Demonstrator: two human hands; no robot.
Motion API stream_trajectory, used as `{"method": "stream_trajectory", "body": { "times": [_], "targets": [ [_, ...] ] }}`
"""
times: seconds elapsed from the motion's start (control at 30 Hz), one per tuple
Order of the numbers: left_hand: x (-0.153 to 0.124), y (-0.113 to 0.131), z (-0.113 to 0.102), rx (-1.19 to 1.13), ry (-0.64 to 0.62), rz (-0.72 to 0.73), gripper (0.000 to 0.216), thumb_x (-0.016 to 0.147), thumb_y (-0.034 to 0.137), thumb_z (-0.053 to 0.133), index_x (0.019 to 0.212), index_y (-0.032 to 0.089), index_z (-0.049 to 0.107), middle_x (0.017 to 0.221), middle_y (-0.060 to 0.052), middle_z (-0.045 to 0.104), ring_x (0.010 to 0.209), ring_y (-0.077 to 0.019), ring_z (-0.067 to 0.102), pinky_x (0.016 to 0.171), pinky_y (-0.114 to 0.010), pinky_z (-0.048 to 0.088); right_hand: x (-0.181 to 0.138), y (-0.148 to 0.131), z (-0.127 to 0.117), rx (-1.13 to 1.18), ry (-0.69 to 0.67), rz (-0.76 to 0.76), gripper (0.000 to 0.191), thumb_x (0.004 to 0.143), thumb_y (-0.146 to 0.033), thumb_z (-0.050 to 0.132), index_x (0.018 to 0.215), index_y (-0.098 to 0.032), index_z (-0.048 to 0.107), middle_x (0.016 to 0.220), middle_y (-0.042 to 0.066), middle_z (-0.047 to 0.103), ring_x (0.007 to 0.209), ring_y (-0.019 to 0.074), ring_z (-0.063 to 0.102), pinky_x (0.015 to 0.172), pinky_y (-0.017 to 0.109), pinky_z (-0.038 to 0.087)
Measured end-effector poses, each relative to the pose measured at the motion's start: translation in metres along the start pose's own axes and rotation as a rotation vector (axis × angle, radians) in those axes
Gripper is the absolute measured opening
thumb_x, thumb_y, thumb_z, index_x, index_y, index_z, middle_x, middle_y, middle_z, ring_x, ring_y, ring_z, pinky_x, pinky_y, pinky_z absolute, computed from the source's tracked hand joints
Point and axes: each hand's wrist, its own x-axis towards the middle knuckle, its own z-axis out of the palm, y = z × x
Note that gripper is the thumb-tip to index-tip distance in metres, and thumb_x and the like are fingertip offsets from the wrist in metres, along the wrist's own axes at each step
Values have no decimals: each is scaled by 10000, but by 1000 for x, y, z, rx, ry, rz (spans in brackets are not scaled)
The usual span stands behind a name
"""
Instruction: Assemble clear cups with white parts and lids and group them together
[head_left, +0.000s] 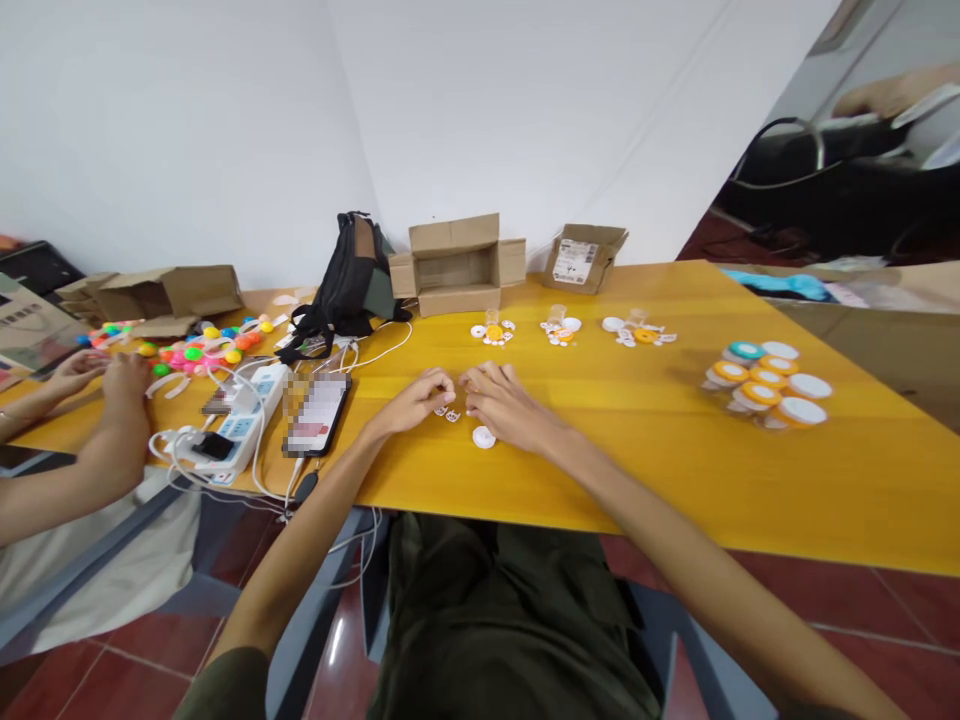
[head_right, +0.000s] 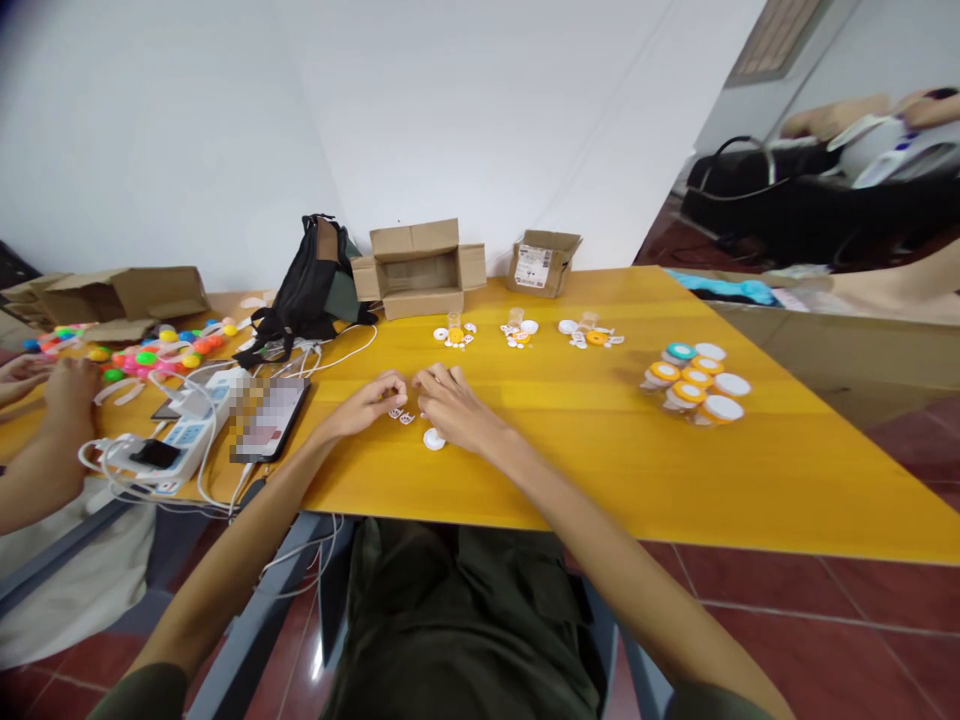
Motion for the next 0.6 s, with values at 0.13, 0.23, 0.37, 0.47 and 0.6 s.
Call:
{"method": "stream_trajectory", "body": {
  "times": [0.13, 0.23, 0.37, 0.47, 0.6],
  "targets": [
    [-1, 10, 7, -39, -53, 27, 379, 988, 537, 485, 796, 213, 528, 857, -25, 533, 914, -206, 531, 938, -365, 445, -14, 5, -3, -3, 43, -22, 204, 960, -125, 569, 878, -204, 738, 1251, 134, 637, 1143, 296, 495, 892, 451, 429],
    [-1, 17, 14, -37, -80, 89, 366, 1000, 519, 481, 808, 213, 546, 921, -49, 578, 996, -226, 536, 987, -391, 437, -25, 7, -4, -11, 64, -21, 208, 958, -111, 560, 933, -215, 738, 1255, 132, 647, 1146, 300, 501, 884, 457, 445],
    [0, 23, 21, 31, -120, 122, 302, 1014, 443, 490, 838, 214, 581, 1016, -67, 618, 1066, -245, 531, 1036, -426, 402, -39, 9, -5, -15, 72, -5, 221, 950, -99, 559, 928, -219, 743, 1251, 138, 656, 1148, 308, 518, 885, 472, 466],
    [0, 24, 24, 91, -133, 94, 244, 1006, 371, 521, 840, 210, 600, 1090, -69, 617, 1112, -252, 520, 1061, -451, 377, -47, 11, -7, 0, 79, 12, 224, 966, -132, 551, 894, -225, 742, 1235, 136, 665, 1132, 312, 538, 871, 485, 486],
    [0, 24, 25, 157, -131, 42, 178, 986, 286, 551, 835, 210, 609, 1160, -66, 606, 1161, -262, 492, 1075, -473, 352, -54, 11, -10, 22, 86, 33, 215, 972, -150, 555, 892, -223, 740, 1230, 134, 670, 1126, 307, 558, 867, 488, 508]
  ]
}}
